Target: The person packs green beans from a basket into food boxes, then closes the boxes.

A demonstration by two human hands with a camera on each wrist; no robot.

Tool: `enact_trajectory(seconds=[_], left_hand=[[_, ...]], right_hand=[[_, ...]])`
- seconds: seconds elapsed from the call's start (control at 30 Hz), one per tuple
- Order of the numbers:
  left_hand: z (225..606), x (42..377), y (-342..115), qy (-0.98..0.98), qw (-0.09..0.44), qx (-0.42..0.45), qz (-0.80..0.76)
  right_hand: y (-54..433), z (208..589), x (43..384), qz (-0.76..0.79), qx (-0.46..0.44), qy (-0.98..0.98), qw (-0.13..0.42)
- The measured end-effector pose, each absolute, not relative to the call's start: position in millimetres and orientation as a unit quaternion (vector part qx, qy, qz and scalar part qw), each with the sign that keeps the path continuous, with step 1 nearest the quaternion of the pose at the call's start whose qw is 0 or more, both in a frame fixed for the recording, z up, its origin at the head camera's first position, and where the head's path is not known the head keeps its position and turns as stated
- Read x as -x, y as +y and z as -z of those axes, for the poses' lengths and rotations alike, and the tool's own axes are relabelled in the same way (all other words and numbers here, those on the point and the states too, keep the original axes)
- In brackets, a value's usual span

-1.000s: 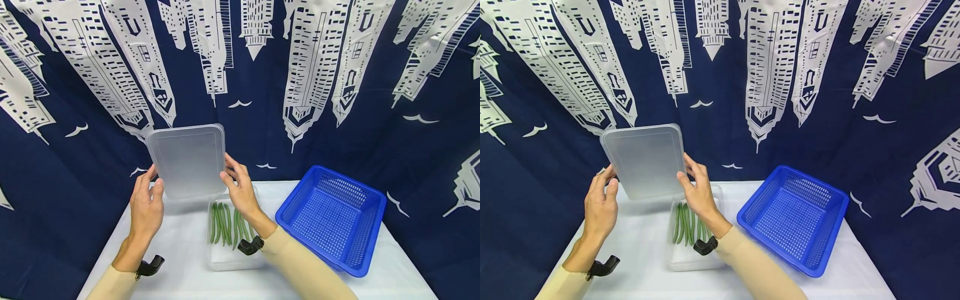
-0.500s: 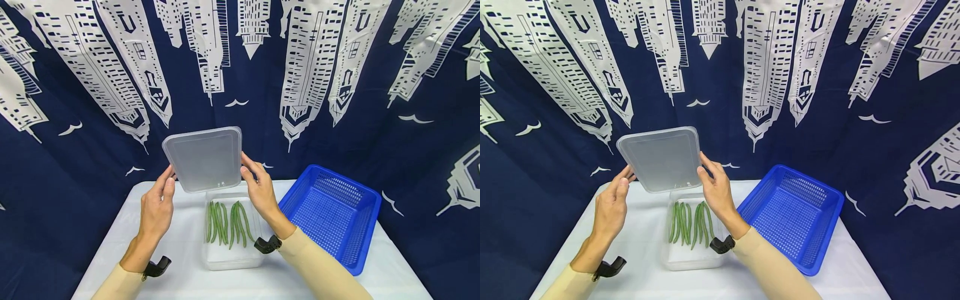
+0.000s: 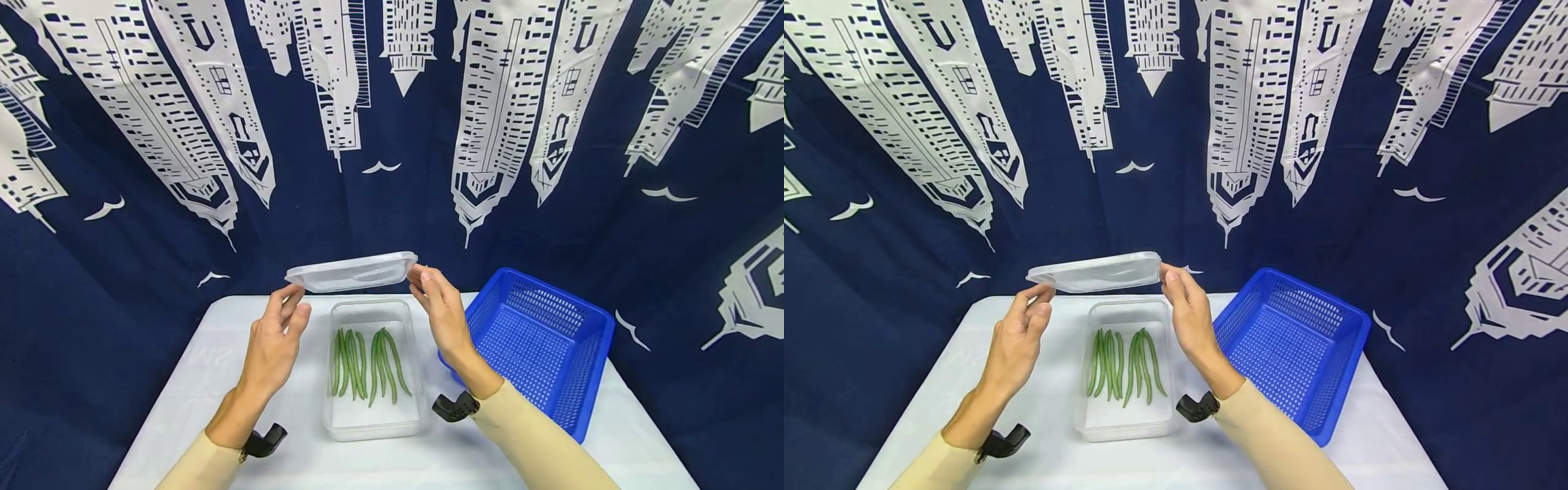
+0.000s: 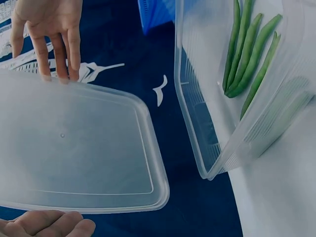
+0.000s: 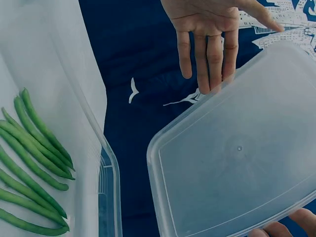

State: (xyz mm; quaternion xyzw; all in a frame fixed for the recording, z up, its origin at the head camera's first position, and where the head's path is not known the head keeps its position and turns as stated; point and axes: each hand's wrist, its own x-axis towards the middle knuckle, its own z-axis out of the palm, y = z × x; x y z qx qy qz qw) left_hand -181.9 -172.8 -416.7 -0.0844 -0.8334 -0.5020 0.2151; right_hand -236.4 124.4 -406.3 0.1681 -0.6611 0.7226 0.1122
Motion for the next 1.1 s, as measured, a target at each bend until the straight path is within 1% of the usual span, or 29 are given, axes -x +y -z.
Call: enact_trajectory(seconds=[0.23, 0.57, 0.87, 1.1], left_hand=[[424.7, 178.3, -169.7, -0.845, 0.21, 0.096, 0.483], [440.1, 169.8, -168.5, -0.85, 0.209, 0.127, 0.467], [450.8, 164.2, -167.3, -0.861, 0.201, 0.136, 0.446], [457.0, 162.0, -165.2, -0.87, 0.173, 0.131, 0.442]], right_hand=[[132.4, 415.4, 230.5, -0.756, -0.126, -0.635, 0.097], [140.0, 435.4, 223.0, -0.764, -0.099, -0.634, 0.069], [148.6, 451.5, 216.6, -0.768, -0.129, -0.626, 0.046], [154.7, 458.4, 214.8, -0.768, -0.161, -0.619, 0.039]])
